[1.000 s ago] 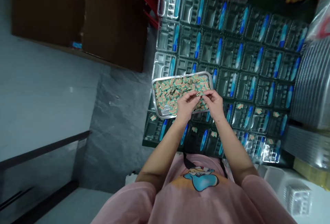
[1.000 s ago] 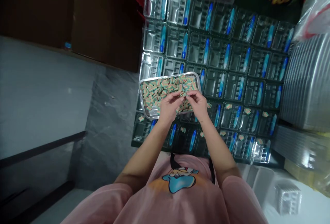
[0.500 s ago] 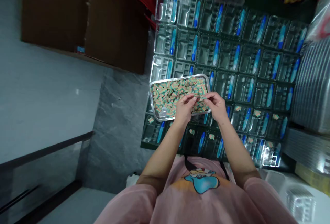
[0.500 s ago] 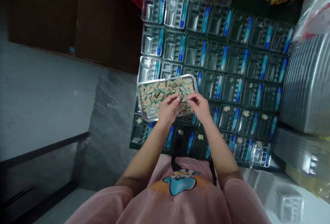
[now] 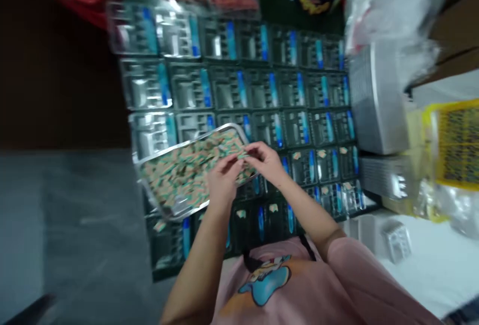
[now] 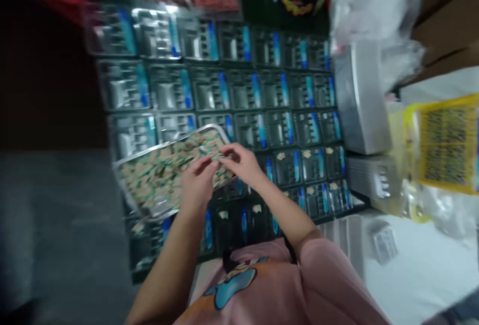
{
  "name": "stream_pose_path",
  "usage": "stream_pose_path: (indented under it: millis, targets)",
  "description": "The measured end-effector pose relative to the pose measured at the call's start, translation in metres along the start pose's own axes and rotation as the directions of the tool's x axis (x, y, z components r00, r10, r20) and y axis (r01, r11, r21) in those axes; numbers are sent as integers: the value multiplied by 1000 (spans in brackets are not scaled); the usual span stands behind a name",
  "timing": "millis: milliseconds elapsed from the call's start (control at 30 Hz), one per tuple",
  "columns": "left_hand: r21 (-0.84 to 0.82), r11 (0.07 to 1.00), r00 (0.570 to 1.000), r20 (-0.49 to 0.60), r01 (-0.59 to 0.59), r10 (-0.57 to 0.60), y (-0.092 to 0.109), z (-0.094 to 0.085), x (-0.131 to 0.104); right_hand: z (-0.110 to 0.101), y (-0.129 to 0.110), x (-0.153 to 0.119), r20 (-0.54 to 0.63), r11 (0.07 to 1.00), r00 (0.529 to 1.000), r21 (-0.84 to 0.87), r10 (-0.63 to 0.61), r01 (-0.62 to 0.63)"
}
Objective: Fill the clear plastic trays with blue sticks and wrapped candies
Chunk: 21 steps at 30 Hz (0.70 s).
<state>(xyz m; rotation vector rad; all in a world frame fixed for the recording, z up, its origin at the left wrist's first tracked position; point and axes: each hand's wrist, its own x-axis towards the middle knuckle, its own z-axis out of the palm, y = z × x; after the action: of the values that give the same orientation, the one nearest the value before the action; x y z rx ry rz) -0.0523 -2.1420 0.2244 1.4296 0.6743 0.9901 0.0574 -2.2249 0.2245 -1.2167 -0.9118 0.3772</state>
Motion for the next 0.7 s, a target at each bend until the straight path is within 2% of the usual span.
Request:
stream_pose_path:
  millis: [167, 233, 300, 333, 400, 467, 533, 600, 700]
  targets:
    - [-12, 999, 985, 165, 44, -41, -3, 40, -2, -38, -4, -8, -74, 999, 997, -39, 1, -4]
    - [3, 997, 966, 248, 75, -73, -1, 56, -9, -66, -5, -14, -123, 998, 992, -63, 5, -13]
    - [6, 996, 945, 314, 91, -88, 0, 69, -15, -108, -1, -14, -232, 996, 973, -86, 12, -32]
    - [5, 996, 937, 338, 93, -90, 0, 73, -17, -134, 4, -12, -309, 995, 951, -91, 20, -51]
    - [14, 996, 929, 359, 91, -90, 0, 77, -18, -191, 15, -1, -491, 994, 871, -90, 15, -68]
    - [35, 995, 931, 353, 90, -97, -2, 75, -17, -246, 29, 15, -650, 987, 760, -115, 12, -114]
    - [61, 994, 938, 332, 85, -101, -3, 71, -15, -289, 42, 33, -727, 973, 686, -127, 40, -191]
    - [84, 993, 947, 305, 82, -104, -3, 67, -14, -316, 52, 48, -732, 955, 680, -162, 53, -249]
    - [111, 990, 953, 279, 86, -114, 0, 63, -13, -333, 60, 63, -672, 906, 739, -285, 44, -312]
